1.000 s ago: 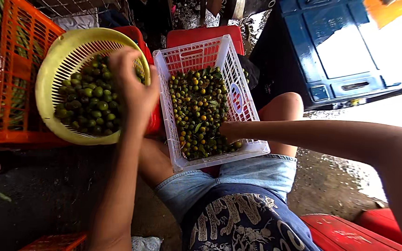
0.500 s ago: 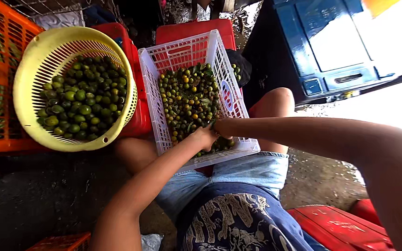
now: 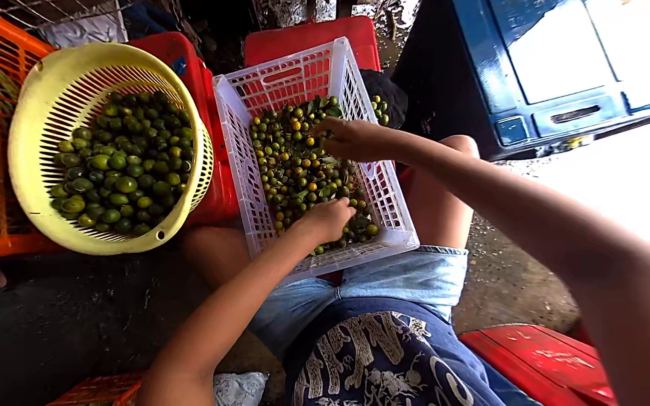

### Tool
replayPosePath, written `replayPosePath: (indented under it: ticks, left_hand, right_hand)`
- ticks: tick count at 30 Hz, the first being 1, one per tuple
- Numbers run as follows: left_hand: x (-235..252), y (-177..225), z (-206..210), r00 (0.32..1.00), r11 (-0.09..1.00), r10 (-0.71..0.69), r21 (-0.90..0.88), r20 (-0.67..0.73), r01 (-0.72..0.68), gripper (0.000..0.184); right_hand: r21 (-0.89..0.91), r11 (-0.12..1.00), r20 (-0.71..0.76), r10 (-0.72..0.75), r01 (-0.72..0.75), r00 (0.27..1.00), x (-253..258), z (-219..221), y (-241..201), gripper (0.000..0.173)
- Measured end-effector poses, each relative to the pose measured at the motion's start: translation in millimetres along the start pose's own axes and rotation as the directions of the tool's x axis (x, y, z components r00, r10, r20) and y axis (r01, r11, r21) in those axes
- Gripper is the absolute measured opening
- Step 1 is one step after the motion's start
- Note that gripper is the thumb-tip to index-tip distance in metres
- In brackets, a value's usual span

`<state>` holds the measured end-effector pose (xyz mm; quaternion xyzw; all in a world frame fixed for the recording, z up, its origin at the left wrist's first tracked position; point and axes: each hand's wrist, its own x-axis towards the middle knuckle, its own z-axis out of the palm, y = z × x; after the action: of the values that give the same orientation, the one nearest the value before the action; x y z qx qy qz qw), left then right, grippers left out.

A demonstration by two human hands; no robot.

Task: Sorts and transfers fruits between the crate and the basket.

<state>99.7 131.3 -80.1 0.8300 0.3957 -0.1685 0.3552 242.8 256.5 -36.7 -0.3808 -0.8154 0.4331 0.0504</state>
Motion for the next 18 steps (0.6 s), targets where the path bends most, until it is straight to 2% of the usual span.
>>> replayPosePath:
  ticks: [4, 9, 11, 13, 15, 17, 18]
  left_hand:
    - [44, 20, 13, 0.982, 0.996, 0.08, -0.055, 0.171, -0.072, 0.04]
    - [53, 14, 29, 0.982, 0.988, 0.145, -0.062, 0.124, -0.138, 0.038]
    - [44, 8, 18, 0.992, 0.986, 0.087, -0.15, 0.093, -0.073, 0.035]
    - [28, 3, -3, 0.998, 0.939, -0.047, -0.34, 0.031, 0.055, 0.032]
    - [12, -8, -22, 0.982, 0.779, -0.189, -0.607, 0.015, 0.159, 0.033]
    - [-3, -21, -27, 0.98, 0.453, -0.195, -0.883, 0.034, 0.121, 0.029]
    - [-8, -21, -25, 0.977, 0.297, -0.206, -0.948, 0.048, 0.11, 0.026]
  right_hand:
    - [0.311, 0.951, -0.176, 0.055, 0.003, 0.983, 7, -2, 13, 0.036]
    - [0.404, 0.912, -0.394, 0.099, 0.076, 0.914, 8, 3, 17, 0.041]
    - [0.38, 0.919, -0.439, 0.083, 0.101, 0.895, 7, 5, 14, 0.035]
    - [0.358, 0.919, -0.46, 0.021, 0.164, 0.888, 7, 6, 18, 0.028]
    - [0.363, 0.902, -0.479, -0.035, 0.234, 0.877, 6, 6, 23, 0.026]
    - [0.378, 0.878, -0.495, -0.076, 0.293, 0.866, 7, 7, 24, 0.029]
    - [0.385, 0.867, -0.497, -0.093, 0.316, 0.863, 7, 9, 23, 0.029]
